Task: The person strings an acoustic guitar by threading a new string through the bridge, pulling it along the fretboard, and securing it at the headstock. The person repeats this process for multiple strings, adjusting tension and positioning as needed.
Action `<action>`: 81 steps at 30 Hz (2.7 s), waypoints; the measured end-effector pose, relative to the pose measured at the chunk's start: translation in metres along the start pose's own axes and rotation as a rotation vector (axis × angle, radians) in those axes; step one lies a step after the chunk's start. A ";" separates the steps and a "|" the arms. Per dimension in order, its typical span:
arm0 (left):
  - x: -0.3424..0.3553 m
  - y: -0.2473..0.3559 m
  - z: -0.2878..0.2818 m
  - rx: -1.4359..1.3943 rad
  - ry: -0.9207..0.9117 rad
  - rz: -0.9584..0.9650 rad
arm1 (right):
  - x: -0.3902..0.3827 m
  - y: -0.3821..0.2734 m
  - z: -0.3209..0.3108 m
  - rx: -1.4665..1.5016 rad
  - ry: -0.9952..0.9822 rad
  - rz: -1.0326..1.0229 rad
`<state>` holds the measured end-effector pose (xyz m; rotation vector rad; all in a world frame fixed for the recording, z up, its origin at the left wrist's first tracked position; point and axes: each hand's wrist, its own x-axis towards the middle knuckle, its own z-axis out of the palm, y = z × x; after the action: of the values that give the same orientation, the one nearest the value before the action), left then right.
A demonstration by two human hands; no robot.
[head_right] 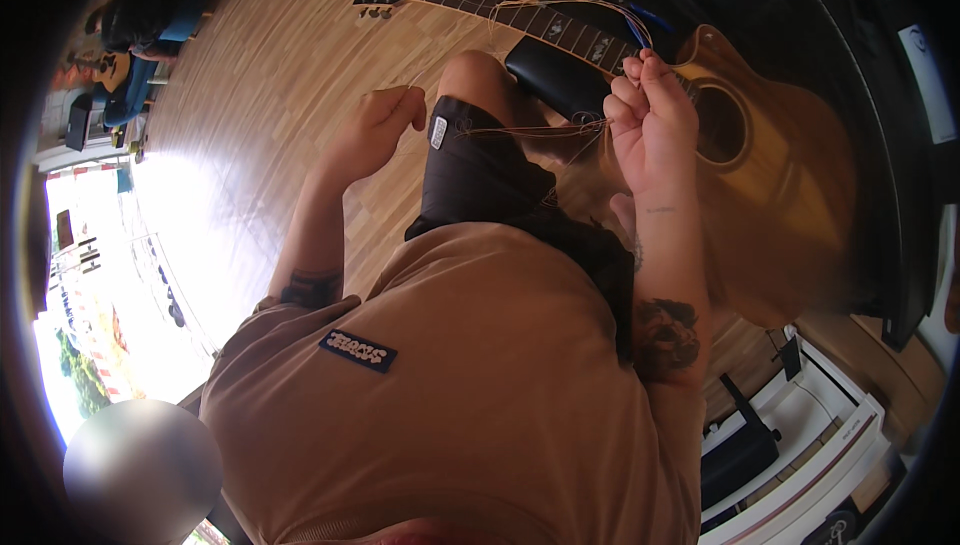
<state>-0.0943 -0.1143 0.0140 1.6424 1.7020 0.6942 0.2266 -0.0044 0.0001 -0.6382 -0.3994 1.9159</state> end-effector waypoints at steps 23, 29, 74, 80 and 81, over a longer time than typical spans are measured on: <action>-0.009 -0.004 0.007 -0.160 -0.427 -0.011 | -0.012 0.039 0.019 -0.728 -0.206 -0.048; -0.006 0.001 0.006 -0.247 -0.336 -0.045 | -0.031 0.061 0.046 -1.429 -0.525 -0.291; 0.004 0.002 0.007 -0.370 -0.039 -0.129 | -0.017 0.084 0.022 -0.746 -0.127 0.201; 0.009 -0.009 -0.010 -0.269 0.117 -0.125 | -0.021 0.079 0.031 -0.707 -0.110 0.193; 0.009 -0.010 -0.010 -0.288 0.135 -0.098 | -0.023 0.080 0.035 -0.738 -0.091 0.185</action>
<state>-0.1085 -0.1048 0.0120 1.3301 1.6731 0.9707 0.1549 -0.0582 -0.0094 -1.0909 -1.1673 1.9566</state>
